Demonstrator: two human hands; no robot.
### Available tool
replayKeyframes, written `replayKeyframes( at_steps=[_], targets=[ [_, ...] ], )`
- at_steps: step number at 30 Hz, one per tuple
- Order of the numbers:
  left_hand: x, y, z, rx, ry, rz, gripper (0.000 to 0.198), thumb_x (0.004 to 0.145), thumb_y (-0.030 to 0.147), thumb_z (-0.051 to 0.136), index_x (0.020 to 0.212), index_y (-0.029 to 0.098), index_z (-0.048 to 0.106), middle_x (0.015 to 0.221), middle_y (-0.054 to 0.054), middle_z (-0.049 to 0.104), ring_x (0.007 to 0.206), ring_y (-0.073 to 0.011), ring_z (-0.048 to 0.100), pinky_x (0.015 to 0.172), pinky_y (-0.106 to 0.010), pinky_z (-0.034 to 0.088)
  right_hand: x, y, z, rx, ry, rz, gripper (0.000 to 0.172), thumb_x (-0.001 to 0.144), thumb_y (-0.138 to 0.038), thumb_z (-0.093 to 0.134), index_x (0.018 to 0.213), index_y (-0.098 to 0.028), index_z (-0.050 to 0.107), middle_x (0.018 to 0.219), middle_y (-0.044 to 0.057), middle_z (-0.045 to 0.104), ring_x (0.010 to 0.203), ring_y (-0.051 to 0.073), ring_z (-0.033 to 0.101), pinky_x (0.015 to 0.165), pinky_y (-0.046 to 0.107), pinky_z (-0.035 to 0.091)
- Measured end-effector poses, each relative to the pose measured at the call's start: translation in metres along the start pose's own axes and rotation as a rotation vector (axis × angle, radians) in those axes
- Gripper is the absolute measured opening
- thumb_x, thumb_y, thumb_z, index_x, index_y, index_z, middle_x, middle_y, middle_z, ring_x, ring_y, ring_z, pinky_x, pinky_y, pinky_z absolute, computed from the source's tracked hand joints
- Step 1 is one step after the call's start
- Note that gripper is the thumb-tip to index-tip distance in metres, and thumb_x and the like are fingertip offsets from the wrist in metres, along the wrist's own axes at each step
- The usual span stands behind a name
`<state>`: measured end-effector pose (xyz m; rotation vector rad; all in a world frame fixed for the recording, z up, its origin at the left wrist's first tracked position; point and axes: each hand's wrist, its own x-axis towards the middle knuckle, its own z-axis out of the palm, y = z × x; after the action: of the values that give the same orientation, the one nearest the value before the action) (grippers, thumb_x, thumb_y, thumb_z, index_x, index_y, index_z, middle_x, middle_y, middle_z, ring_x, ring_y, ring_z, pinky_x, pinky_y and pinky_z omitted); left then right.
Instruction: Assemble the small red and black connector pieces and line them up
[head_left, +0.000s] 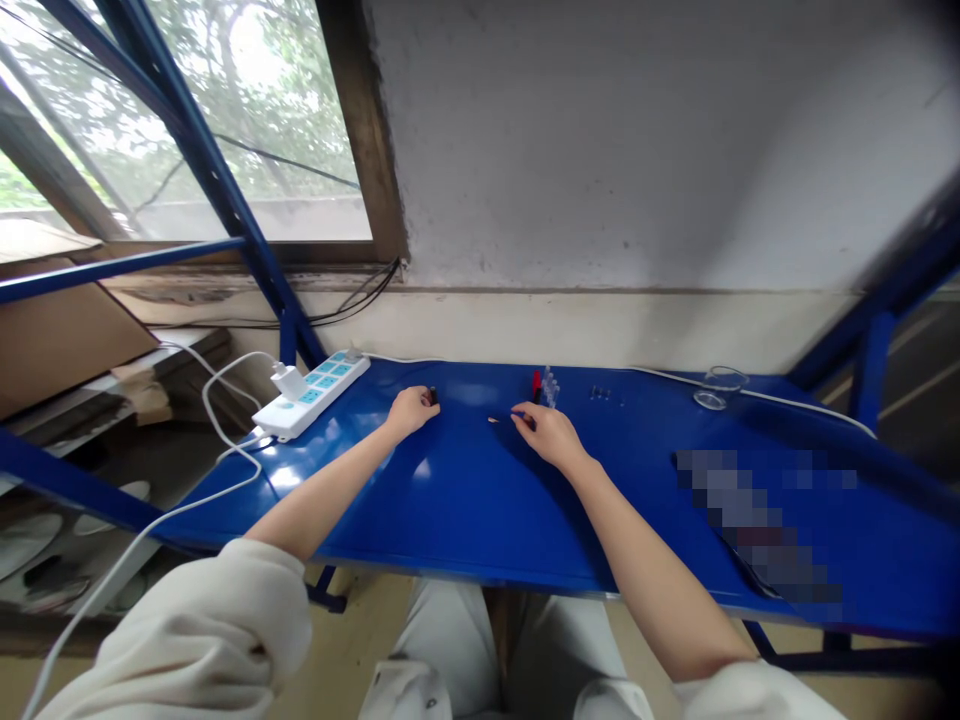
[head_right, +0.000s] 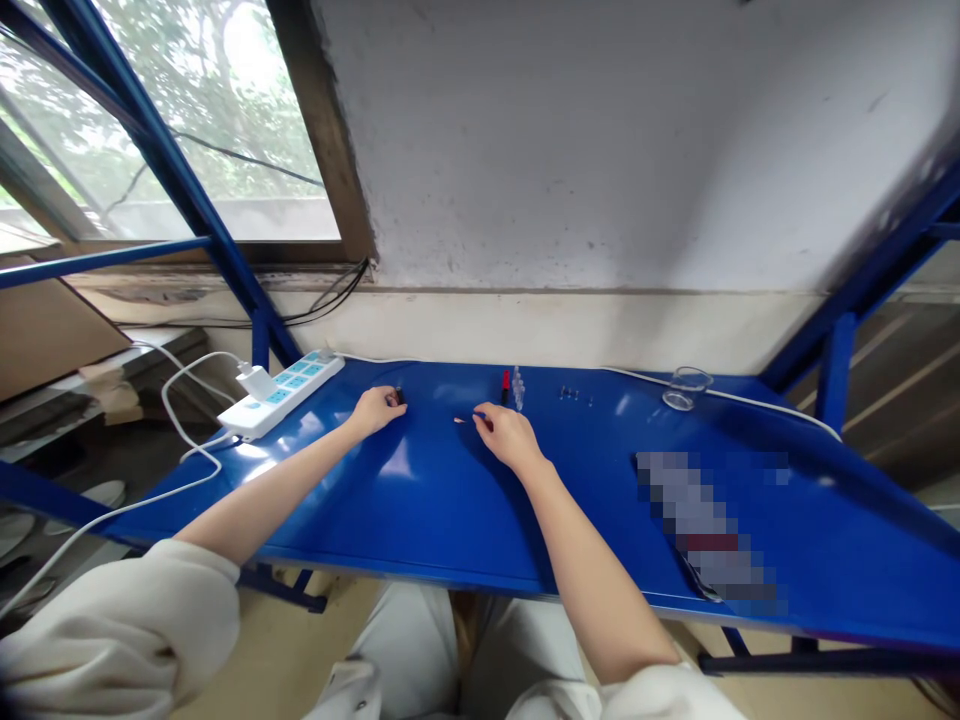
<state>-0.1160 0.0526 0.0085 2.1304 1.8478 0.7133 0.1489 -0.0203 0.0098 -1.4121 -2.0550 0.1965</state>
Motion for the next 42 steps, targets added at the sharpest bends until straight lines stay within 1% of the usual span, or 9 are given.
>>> replayKeyframes(
  at_steps=[11, 17, 19, 21, 24, 28, 30, 36, 42],
  targets=[
    [-0.007, 0.000, 0.001, -0.020, -0.027, -0.134, 0.016, 0.062, 0.032, 0.060, 0.064, 0.017, 0.054, 0.064, -0.001, 0.060, 0.062, -0.0145, 0.056, 0.053, -0.022, 0.036, 0.000, 0.003, 0.001, -0.006, 0.010, 0.003, 0.028, 0.082, -0.033, 0.040, 0.098, -0.022, 0.060, 0.068, 0.001, 0.062, 0.059, 0.013, 0.055, 0.055, 0.023, 0.036],
    [-0.012, -0.012, -0.003, -0.148, -0.074, -0.210, 0.034, 0.055, 0.036, 0.068, 0.081, 0.016, 0.056, 0.075, -0.003, 0.061, 0.068, -0.0155, 0.058, 0.058, -0.023, 0.041, 0.000, 0.005, 0.002, -0.018, -0.030, 0.047, 0.023, 0.082, -0.032, 0.042, 0.091, -0.022, 0.060, 0.064, 0.000, 0.061, 0.055, 0.012, 0.052, 0.052, 0.023, 0.033],
    [-0.018, -0.013, -0.005, -0.181, -0.026, -0.229, 0.041, 0.054, 0.037, 0.069, 0.086, 0.015, 0.055, 0.081, -0.005, 0.061, 0.072, -0.0162, 0.058, 0.061, -0.024, 0.042, -0.001, 0.006, 0.003, -0.020, -0.039, 0.063, 0.022, 0.082, -0.032, 0.042, 0.087, -0.022, 0.060, 0.065, 0.000, 0.061, 0.055, 0.012, 0.052, 0.051, 0.023, 0.032],
    [-0.026, -0.010, -0.006, -0.230, 0.076, -0.243, 0.043, 0.054, 0.038, 0.069, 0.089, 0.015, 0.055, 0.086, -0.006, 0.060, 0.076, -0.0164, 0.057, 0.063, -0.024, 0.043, -0.001, 0.008, 0.005, -0.017, -0.045, 0.071, 0.021, 0.082, -0.032, 0.041, 0.083, -0.021, 0.060, 0.065, 0.001, 0.061, 0.056, 0.012, 0.053, 0.051, 0.022, 0.032],
    [-0.041, 0.001, -0.005, -0.369, 0.246, -0.266, 0.036, 0.062, 0.037, 0.062, 0.090, 0.016, 0.054, 0.087, -0.005, 0.060, 0.073, -0.0143, 0.056, 0.063, -0.024, 0.043, -0.003, 0.009, 0.009, -0.017, -0.043, 0.076, 0.022, 0.082, -0.032, 0.040, 0.082, -0.021, 0.059, 0.065, 0.001, 0.060, 0.057, 0.013, 0.053, 0.052, 0.022, 0.032],
    [-0.062, 0.020, 0.001, -0.473, 0.436, -0.216, 0.024, 0.073, 0.033, 0.049, 0.090, 0.016, 0.054, 0.085, -0.004, 0.060, 0.067, -0.0107, 0.054, 0.063, -0.022, 0.043, -0.006, 0.009, 0.012, -0.042, -0.001, 0.083, 0.022, 0.082, -0.031, 0.038, 0.082, -0.021, 0.058, 0.065, 0.001, 0.060, 0.057, 0.012, 0.053, 0.052, 0.022, 0.033],
    [-0.070, 0.027, 0.003, -0.441, 0.473, -0.175, 0.022, 0.075, 0.032, 0.046, 0.089, 0.016, 0.054, 0.084, -0.003, 0.060, 0.065, -0.0101, 0.053, 0.064, -0.022, 0.043, -0.007, 0.009, 0.012, -0.058, 0.009, 0.077, 0.023, 0.083, -0.031, 0.037, 0.082, -0.020, 0.057, 0.066, 0.001, 0.060, 0.056, 0.012, 0.053, 0.052, 0.022, 0.032],
    [-0.082, 0.034, 0.008, -0.287, 0.440, -0.025, 0.019, 0.079, 0.028, 0.042, 0.083, 0.017, 0.056, 0.079, -0.002, 0.059, 0.067, -0.0108, 0.053, 0.068, -0.022, 0.043, -0.011, 0.008, 0.013, -0.106, 0.043, 0.061, 0.028, 0.085, -0.032, 0.033, 0.081, -0.019, 0.057, 0.064, 0.002, 0.059, 0.054, 0.012, 0.052, 0.050, 0.022, 0.031],
    [-0.087, 0.041, 0.008, -0.195, 0.401, 0.145, 0.017, 0.080, 0.025, 0.040, 0.079, 0.017, 0.056, 0.077, -0.002, 0.058, 0.067, -0.0111, 0.051, 0.068, -0.023, 0.041, -0.011, 0.011, 0.016, -0.188, 0.094, 0.104, 0.030, 0.085, -0.033, 0.033, 0.077, -0.019, 0.058, 0.061, 0.002, 0.059, 0.057, 0.014, 0.055, 0.051, 0.022, 0.030]
  ],
)
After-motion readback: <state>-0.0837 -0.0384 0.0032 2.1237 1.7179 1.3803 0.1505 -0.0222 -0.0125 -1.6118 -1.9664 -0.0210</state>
